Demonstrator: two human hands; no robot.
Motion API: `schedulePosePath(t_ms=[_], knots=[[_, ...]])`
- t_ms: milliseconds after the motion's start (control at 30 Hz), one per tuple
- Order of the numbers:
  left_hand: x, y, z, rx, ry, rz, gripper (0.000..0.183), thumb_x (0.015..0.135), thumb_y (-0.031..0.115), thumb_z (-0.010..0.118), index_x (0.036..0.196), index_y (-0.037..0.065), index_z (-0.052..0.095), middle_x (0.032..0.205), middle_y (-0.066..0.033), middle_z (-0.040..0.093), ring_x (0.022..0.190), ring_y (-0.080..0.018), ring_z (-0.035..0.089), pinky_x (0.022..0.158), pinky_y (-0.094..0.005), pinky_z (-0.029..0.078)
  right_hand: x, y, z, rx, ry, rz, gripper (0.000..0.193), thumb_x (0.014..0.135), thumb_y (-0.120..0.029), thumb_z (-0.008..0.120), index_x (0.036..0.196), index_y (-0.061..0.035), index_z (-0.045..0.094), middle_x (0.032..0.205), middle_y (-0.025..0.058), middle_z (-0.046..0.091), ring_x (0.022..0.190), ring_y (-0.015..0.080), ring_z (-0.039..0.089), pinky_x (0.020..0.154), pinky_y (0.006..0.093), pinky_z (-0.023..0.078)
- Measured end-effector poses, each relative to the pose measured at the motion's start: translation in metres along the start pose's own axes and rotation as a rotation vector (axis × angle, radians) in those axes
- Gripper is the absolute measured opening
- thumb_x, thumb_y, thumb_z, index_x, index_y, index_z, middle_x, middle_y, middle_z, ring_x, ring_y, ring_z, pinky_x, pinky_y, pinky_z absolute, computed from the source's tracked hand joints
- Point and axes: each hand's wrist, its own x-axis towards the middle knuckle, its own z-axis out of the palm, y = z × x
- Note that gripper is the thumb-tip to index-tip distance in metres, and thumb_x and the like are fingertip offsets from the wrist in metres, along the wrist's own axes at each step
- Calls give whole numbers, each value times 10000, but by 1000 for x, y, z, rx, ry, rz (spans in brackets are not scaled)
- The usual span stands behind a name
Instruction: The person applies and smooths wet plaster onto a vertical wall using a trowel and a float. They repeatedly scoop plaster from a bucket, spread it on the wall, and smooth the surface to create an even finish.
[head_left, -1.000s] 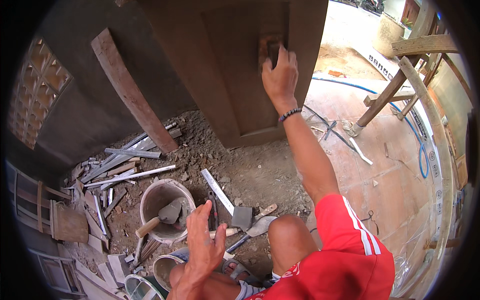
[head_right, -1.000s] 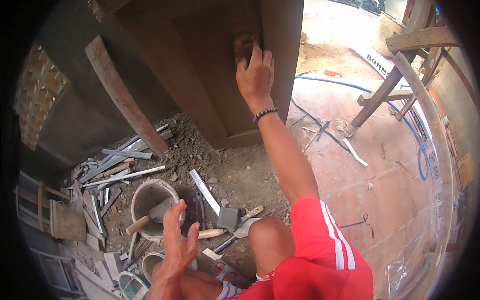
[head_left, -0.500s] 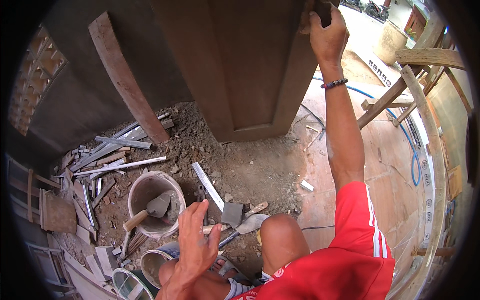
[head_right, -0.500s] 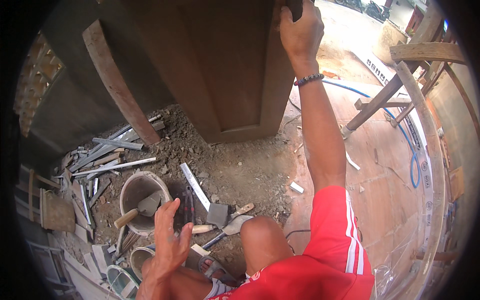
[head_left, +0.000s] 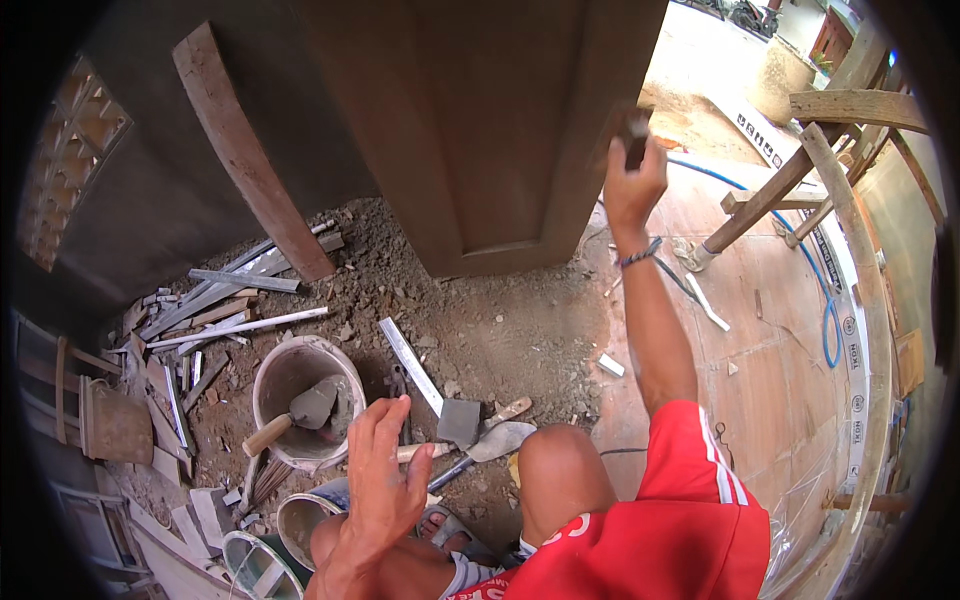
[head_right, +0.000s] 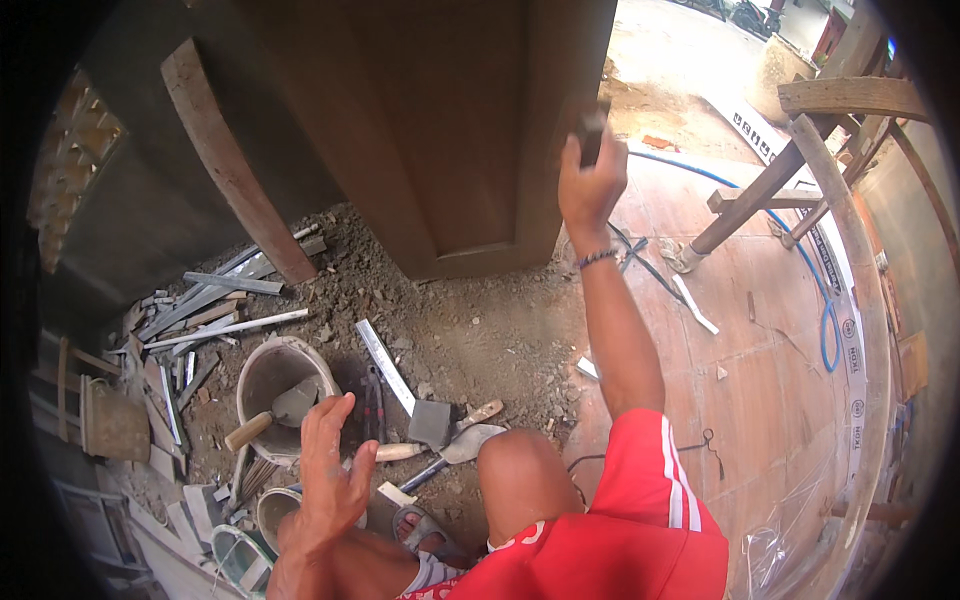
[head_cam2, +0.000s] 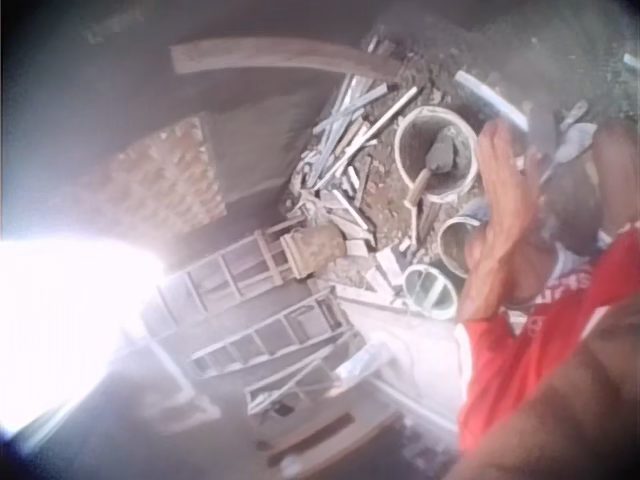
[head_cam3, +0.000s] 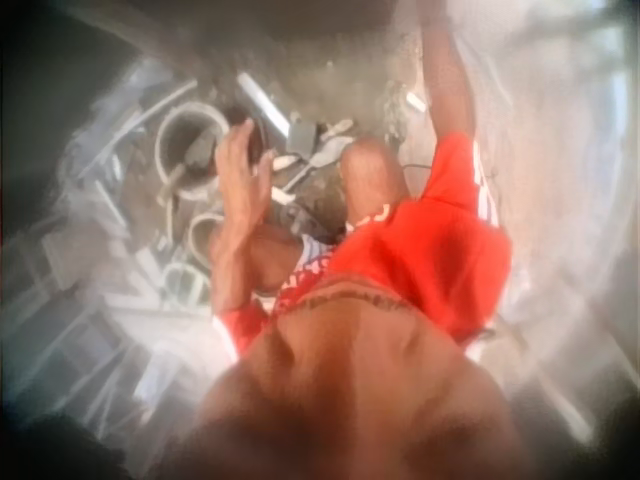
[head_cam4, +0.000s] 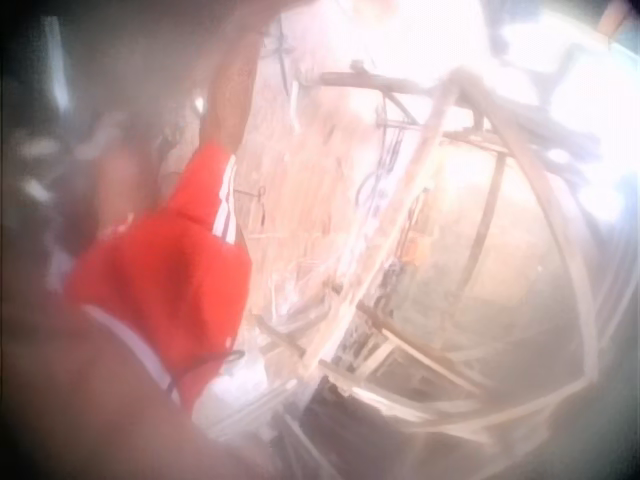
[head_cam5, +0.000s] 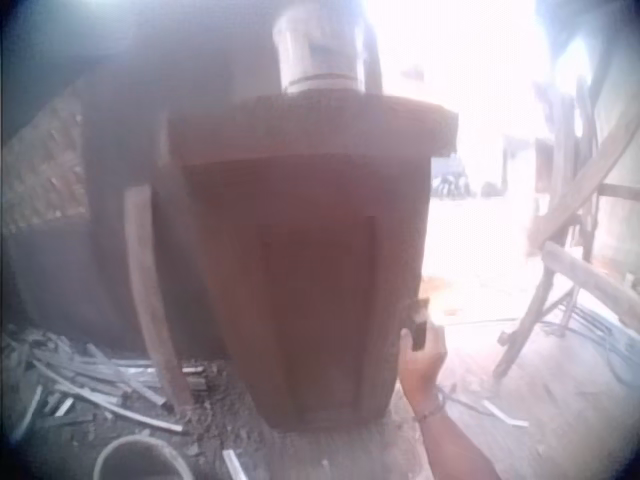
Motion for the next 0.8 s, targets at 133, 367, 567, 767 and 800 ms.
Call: schedulePosePath(t_ms=[133,367,567,767,800], knots=[[2,2,2,-6,-11,-14,585,768,-2,692,1314,0,485,1258,-227,506,1125,-400,503,976,-453,405,122,-48,8,-14,34,-185,323,812,-184,708,1067,0,631,973,200,647,864,374,635,779,419,502],[3,6,0,18,-26,-26,577,765,-8,691,1306,-3,493,1251,-229,506,1126,-399,502,973,-453,406,-17,6,38,-33,-15,36,377,815,-133,697,1144,-4,567,1016,214,626,943,409,618,807,464,496],[-9,4,-5,72,-66,-48,609,739,-3,717,1306,-3,496,1245,-223,506,1117,-402,497,969,-464,400,-227,92,-1,-77,-452,707,387,822,-65,689,1165,28,534,1085,201,615,981,368,621,856,428,492],[-17,13,-16,76,-77,-139,629,722,1,728,1307,7,496,1283,-224,498,1158,-409,493,980,-474,398,-272,134,-32,734,-218,1499,309,847,-83,669,1102,-70,494,997,107,601,859,280,615,729,431,511],[-18,17,-19,85,-91,-149,631,722,0,728,1308,8,495,1284,-223,496,1158,-409,493,978,-471,401,-276,142,-28,825,-205,1559,314,850,-86,667,1101,-81,479,993,102,597,860,279,610,716,433,510]])
